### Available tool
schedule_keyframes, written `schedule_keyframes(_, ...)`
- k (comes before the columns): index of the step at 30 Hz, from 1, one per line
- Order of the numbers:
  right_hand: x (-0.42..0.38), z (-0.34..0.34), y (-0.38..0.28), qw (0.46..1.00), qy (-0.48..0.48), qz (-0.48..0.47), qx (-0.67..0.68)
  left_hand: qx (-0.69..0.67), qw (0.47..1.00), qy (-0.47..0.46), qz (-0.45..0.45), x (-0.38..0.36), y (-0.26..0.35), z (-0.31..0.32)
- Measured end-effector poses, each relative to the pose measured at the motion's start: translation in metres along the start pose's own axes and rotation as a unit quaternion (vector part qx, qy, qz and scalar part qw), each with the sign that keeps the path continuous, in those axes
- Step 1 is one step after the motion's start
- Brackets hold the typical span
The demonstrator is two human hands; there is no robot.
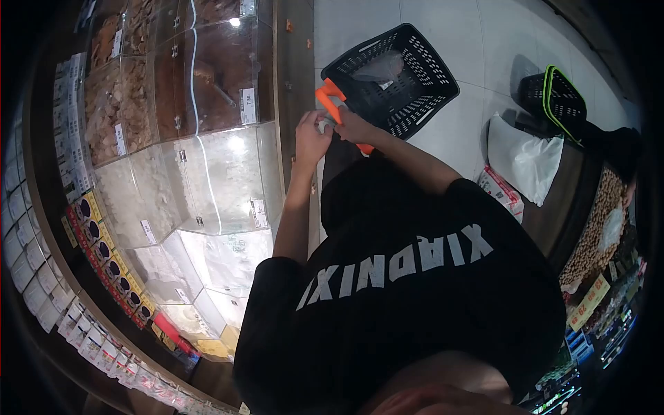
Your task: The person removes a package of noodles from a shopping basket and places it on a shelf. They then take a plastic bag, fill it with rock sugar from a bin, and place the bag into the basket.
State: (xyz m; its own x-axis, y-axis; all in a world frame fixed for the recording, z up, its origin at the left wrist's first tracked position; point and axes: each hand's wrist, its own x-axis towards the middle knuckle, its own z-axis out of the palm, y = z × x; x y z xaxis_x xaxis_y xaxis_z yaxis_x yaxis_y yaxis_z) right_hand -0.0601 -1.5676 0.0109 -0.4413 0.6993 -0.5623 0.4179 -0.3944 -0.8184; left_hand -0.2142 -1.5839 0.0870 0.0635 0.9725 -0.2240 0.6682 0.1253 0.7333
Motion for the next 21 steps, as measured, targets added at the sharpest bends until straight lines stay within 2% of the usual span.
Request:
schedule_keyframes(1,-0.009,-0.009,-0.003,0.999,-0.009,-0.008,-0.03,0.015,0.998,0.025,0.048,0.007,0.008,0.004)
schedule_keyframes(4,-0.032,-0.032,-0.005,0.994,-0.044,-0.025,-0.095,0.156,0.967,-0.058,0.194,0.031,0.031,0.014)
schedule_keyframes(6,-0.043,-0.046,0.007,0.989,-0.093,-0.025,-0.112,0.133,0.954,-0.2,0.178,0.047,0.036,0.033)
schedule_keyframes(7,-0.046,-0.047,0.022,0.986,-0.069,-0.043,-0.148,0.121,0.941,-0.271,0.165,0.05,0.037,0.045)
schedule_keyframes(8,-0.049,-0.048,0.035,0.98,-0.044,-0.062,-0.186,0.179,0.913,-0.336,0.144,0.056,0.039,0.056)
schedule_keyframes(9,-0.055,-0.053,0.036,0.971,-0.021,-0.081,-0.225,0.216,0.897,-0.352,0.156,0.056,0.05,0.061)
schedule_keyframes(11,-0.072,-0.057,0.041,0.954,0.045,-0.028,-0.296,0.289,0.862,-0.379,0.172,0.049,0.067,0.069)
schedule_keyframes(12,-0.08,-0.06,0.039,0.941,0.076,-0.001,-0.329,0.297,0.861,-0.38,0.163,0.05,0.068,0.077)
schedule_keyframes(15,-0.082,-0.073,0.045,0.926,0.083,0.019,-0.369,0.307,0.862,-0.379,0.139,0.046,0.066,0.099)
schedule_keyframes(21,-0.092,-0.114,0.04,0.898,0.049,-0.023,-0.437,0.277,0.896,-0.328,0.114,0.046,0.086,0.119)
